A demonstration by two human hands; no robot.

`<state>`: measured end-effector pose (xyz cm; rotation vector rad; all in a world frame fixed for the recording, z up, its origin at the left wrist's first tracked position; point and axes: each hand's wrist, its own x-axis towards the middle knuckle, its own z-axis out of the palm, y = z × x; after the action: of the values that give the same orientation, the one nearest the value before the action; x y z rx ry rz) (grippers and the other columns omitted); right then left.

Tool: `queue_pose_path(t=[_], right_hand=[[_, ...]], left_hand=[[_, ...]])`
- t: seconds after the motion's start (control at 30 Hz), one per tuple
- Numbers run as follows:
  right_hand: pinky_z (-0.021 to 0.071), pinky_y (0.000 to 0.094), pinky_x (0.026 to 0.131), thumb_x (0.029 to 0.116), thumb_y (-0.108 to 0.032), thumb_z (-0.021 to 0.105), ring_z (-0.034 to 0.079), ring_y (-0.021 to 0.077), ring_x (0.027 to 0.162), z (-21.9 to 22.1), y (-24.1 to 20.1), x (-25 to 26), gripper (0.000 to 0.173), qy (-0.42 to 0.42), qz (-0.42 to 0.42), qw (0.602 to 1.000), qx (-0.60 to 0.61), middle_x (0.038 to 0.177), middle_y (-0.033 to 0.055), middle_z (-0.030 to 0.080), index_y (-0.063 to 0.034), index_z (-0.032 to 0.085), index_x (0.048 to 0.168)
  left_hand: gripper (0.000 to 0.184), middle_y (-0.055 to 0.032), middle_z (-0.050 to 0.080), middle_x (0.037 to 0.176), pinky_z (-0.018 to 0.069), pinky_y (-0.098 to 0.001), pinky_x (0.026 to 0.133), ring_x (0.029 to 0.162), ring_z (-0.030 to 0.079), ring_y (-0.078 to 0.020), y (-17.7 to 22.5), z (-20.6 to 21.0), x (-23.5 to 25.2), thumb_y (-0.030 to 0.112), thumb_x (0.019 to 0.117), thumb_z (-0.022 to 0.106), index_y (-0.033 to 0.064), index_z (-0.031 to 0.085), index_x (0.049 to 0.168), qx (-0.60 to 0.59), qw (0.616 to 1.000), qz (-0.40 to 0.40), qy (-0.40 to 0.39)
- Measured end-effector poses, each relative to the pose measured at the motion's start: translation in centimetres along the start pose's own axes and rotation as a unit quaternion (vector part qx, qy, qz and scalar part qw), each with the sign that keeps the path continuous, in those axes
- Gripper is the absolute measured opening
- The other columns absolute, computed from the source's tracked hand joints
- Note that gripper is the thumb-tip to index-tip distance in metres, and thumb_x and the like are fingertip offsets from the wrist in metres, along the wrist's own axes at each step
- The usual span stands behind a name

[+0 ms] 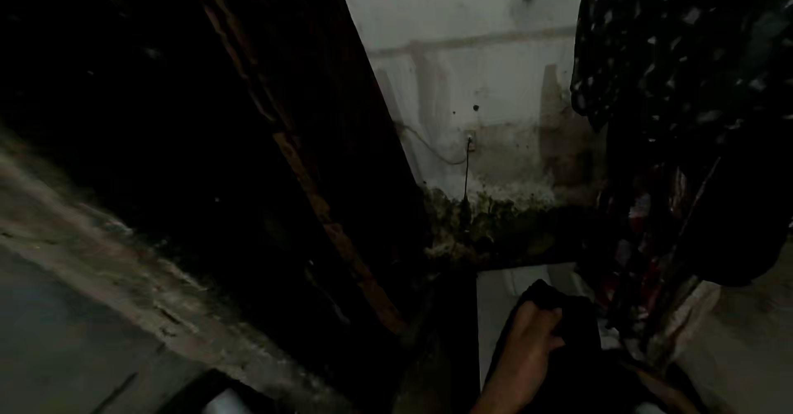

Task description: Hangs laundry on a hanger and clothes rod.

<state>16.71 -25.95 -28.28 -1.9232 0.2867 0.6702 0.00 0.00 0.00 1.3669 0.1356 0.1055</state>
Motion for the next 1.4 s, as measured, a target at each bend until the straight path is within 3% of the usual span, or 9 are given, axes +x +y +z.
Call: queue_pose_path(t=[0.17, 0.4, 0.5, 0.8, 1.0, 1.1, 1.2, 1.27, 1.4], right_hand=[[0.0481, 0.0486, 0.106, 0.0955, 0.001, 0.063, 0.057, 0.0376, 0.127, 2.2, -10.3, -6.7, 0.051, -0.099, -0.237, 0.959, -0.122, 0.142, 0.0294, 0.053, 0.0080, 0.048, 0.144], [0.0562, 0.0280, 0.076, 0.0903, -0.022, 0.072, 0.064, 0.0166, 0.093, 4.3, -15.3, -15.2, 0.066, 0.081, -0.529, 0.842, -0.074, 0.112, 0.0193, 0.063, 0.0090, 0.044, 0.142], [0.0564, 0.0417, 0.086, 0.0861, -0.021, 0.077, 0.066, 0.0278, 0.106, 7.1, -16.2, -15.2, 0.080, 0.051, -0.526, 0.846, -0.075, 0.127, 0.0264, 0.061, 0.0086, 0.036, 0.149], [0.0564, 0.0591, 0.078, 0.0946, -0.010, 0.069, 0.069, 0.0433, 0.096, 9.0, -18.3, -9.7, 0.056, 0.072, -0.463, 0.867, -0.172, 0.115, 0.0278, 0.065, 0.0031, 0.045, 0.143], [0.0563, 0.0584, 0.076, 0.0970, 0.004, 0.049, 0.070, 0.0415, 0.087, 3.1, -21.3, -8.8, 0.029, 0.133, -0.476, 0.843, -0.213, 0.100, 0.0259, 0.070, 0.0001, 0.067, 0.119], [0.0554, 0.0558, 0.071, 0.0992, 0.005, 0.044, 0.068, 0.0400, 0.081, 0.0, -22.8, -9.7, 0.030, 0.121, -0.493, 0.828, -0.239, 0.100, 0.0255, 0.068, -0.0028, 0.065, 0.120], [0.0537, 0.0487, 0.082, 0.0998, 0.006, 0.043, 0.067, 0.0347, 0.091, -0.6, -25.9, -12.8, 0.031, 0.096, -0.463, 0.845, -0.251, 0.107, 0.0241, 0.068, 0.0001, 0.068, 0.117], [0.0520, 0.0444, 0.090, 0.1000, 0.007, 0.044, 0.066, 0.0293, 0.099, -1.4, -28.1, -14.0, 0.030, 0.068, -0.450, 0.848, -0.271, 0.113, 0.0223, 0.068, 0.0015, 0.068, 0.117], [0.0525, 0.0333, 0.079, 0.0956, 0.007, 0.049, 0.062, 0.0133, 0.086, -4.4, -30.1, -9.7, 0.024, 0.022, -0.498, 0.823, -0.273, 0.104, 0.0134, 0.067, -0.0002, 0.067, 0.110]], left_hand=[[0.016, -0.0012, 0.059, 0.092, 0.0519, -0.0204, 0.083, 0.087, 0.060, -0.0014, -3.1, 1.6, 3.4, 0.005, 0.1003, 0.042, -0.0031, 0.054, 0.107, 0.011, 0.996, 0.078, -0.031], [0.019, 0.0028, 0.051, 0.071, 0.0463, -0.0161, 0.063, 0.065, 0.052, 0.0008, -2.6, 1.9, 5.3, 0.000, 0.1032, 0.041, 0.0015, 0.054, 0.089, 0.100, 0.991, 0.088, -0.025], [0.015, 0.0032, 0.050, 0.071, 0.0442, -0.0154, 0.057, 0.060, 0.049, 0.0007, -3.4, 1.3, 5.4, 0.002, 0.1050, 0.040, 0.0016, 0.052, 0.096, 0.111, 0.988, 0.093, -0.049], [0.014, -0.0046, 0.056, 0.081, 0.0476, -0.0226, 0.057, 0.064, 0.055, -0.0068, -3.3, -1.3, 5.4, 0.011, 0.1059, 0.040, 0.0047, 0.053, 0.106, 0.235, 0.963, 0.133, 0.000], [0.025, -0.0237, 0.064, 0.093, 0.0559, -0.0489, 0.074, 0.083, 0.067, -0.0340, -4.0, -4.6, 6.2, 0.013, 0.1073, 0.048, -0.0079, 0.062, 0.106, 0.514, 0.842, 0.156, 0.037], [0.038, -0.0243, 0.069, 0.108, 0.0565, -0.0546, 0.087, 0.098, 0.070, -0.0387, -6.2, -6.4, 6.7, 0.022, 0.1041, 0.060, -0.0050, 0.059, 0.131, 0.605, 0.787, 0.113, -0.029], [0.091, -0.0256, 0.055, 0.144, 0.0468, -0.0544, 0.106, 0.128, 0.058, -0.0416, -8.1, -7.9, 6.4, 0.026, 0.0859, 0.084, 0.0058, 0.034, 0.159, 0.675, 0.722, 0.119, -0.096], [0.100, -0.0236, 0.040, 0.158, 0.0223, -0.0513, 0.123, 0.149, 0.036, -0.0394, -8.3, -8.4, 6.0, 0.031, 0.0837, 0.085, 0.0184, 0.026, 0.164, 0.720, 0.672, 0.075, -0.156], [0.036, -0.0152, 0.066, 0.133, -0.0049, -0.0743, 0.118, 0.143, 0.044, -0.0349, -7.4, -9.6, 6.7, 0.019, 0.0927, 0.076, 0.0054, 0.072, 0.125, 0.738, 0.613, 0.086, -0.268]])
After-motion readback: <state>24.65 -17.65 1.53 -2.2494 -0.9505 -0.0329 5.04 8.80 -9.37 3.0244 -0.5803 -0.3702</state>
